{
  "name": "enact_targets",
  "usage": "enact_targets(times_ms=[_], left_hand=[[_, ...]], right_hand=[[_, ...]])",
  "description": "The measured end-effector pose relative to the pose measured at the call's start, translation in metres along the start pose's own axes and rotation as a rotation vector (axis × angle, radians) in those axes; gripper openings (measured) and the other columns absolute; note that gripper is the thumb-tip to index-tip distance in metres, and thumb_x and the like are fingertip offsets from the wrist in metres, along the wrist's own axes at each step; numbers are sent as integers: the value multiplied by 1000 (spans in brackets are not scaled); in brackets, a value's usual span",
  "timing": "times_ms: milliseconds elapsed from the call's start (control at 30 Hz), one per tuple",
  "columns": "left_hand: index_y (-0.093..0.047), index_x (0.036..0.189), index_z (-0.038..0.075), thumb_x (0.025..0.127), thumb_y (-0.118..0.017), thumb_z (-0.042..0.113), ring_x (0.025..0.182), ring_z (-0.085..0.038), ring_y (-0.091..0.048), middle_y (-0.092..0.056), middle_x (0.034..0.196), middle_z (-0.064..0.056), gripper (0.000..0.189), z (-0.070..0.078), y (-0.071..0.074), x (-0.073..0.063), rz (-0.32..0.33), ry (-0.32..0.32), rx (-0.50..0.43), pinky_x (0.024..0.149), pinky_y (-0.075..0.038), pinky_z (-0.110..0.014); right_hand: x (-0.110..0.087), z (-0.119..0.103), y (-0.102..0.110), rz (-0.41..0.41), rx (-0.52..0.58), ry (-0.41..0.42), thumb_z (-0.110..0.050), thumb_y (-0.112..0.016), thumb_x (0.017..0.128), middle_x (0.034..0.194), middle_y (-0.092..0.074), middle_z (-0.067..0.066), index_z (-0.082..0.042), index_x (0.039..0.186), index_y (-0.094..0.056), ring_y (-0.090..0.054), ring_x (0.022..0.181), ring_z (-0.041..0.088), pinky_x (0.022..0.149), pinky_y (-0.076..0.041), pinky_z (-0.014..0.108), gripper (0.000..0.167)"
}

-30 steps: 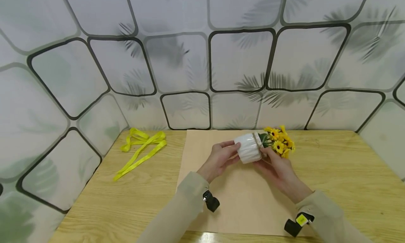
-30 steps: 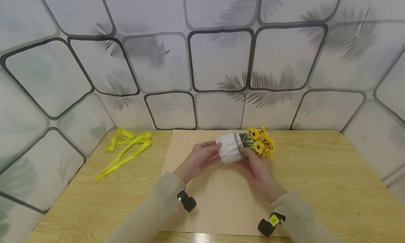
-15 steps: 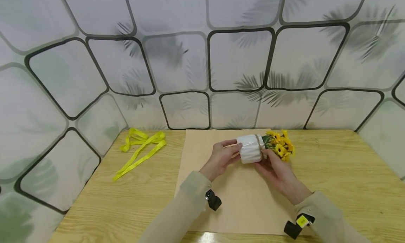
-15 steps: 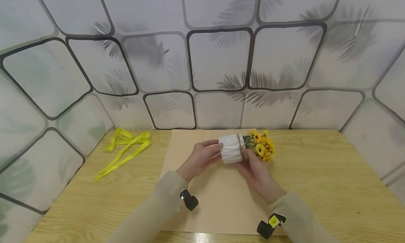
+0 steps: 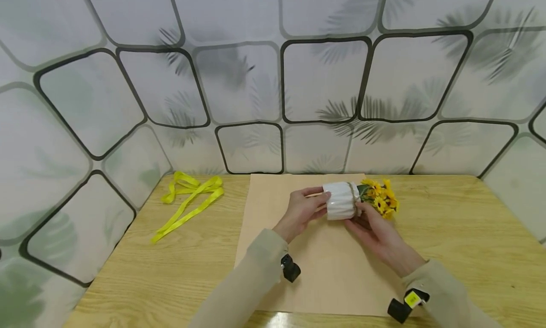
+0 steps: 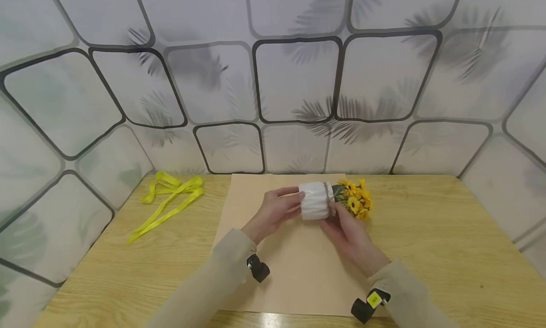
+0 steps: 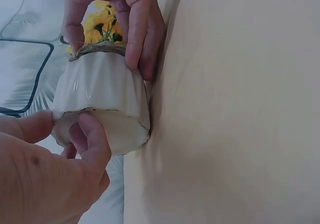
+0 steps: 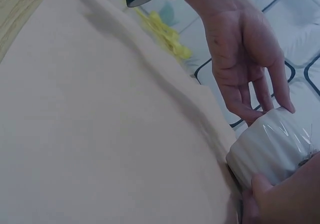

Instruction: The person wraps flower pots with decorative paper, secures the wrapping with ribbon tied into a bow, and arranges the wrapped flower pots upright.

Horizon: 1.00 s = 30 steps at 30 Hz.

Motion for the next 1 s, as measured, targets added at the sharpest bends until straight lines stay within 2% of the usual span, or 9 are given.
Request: enact_targets(times_ms=[233, 367, 533, 733, 800, 900, 1000], left_hand=[[-69, 127, 0, 94, -75, 13, 91, -14, -73, -73, 115, -15, 36, 0, -2, 2, -18, -37, 49, 91, -61, -38], [-69, 126, -2, 94, -75, 13, 92, -15, -73, -72, 116, -14, 36, 0, -3, 2, -27, -37, 67, 91, -61, -38], [-70, 123, -2, 94, -75, 12, 92, -16, -72, -71, 115, -14, 33, -2, -3, 3, -22, -35, 79, 90, -61, -38], [-70, 123, -2, 94, -74, 11, 98, -19, -73, -71, 116, -14, 32, -4, -1, 2, -23, -34, 91, 91, -61, -38], [-70, 123, -1, 94, -75, 11, 98, -19, -73, -71, 116, -13, 32, -4, -1, 2, -26, -37, 94, 91, -61, -39], [-71, 122, 0, 94, -75, 10, 96, -19, -73, -71, 114, -12, 30, -4, -2, 2, -30, -39, 97, 91, -61, -39], [-71, 121, 1, 94, -75, 11, 95, -17, -73, -71, 113, -11, 29, -4, -2, 0, -33, -41, 105, 89, -62, -38]], right_hand=[[0, -4, 7, -72, 51, -43, -17, -47, 107, 103, -61, 4, -11, 102, -59, -65, 99, 14, 100, -56, 28, 14], [-1, -7, 13, -89, 54, -76, -17, -48, 107, 106, -60, 6, -9, 110, -55, -67, 100, 16, 104, -53, 29, 11], [-4, -7, 19, -121, 38, -105, -19, -46, 108, 109, -63, 11, -4, 122, -45, -69, 101, 18, 110, -50, 30, 21], [-11, -8, 26, -185, -31, -80, -12, -36, 109, 109, -65, 14, 2, 110, -56, -69, 104, 20, 101, -55, 31, 25], [-15, -9, 28, -188, -60, -69, -11, -34, 109, 110, -65, 13, 5, 116, -53, -69, 104, 20, 100, -56, 32, 26], [-20, -13, 31, -168, -109, -57, -13, -33, 110, 111, -65, 13, 10, 135, -38, -70, 104, 20, 102, -55, 33, 34], [-25, -16, 33, -162, -130, -55, -15, -32, 111, 112, -66, 12, 9, 142, -30, -70, 105, 21, 103, -55, 34, 39]])
Point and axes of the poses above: each hand's wrist, its own x-axis towards the middle knuckle, its own y-axis out of the back of the hand, z = x × y, the point moved 1 cm from there along x, towards the middle knuckle
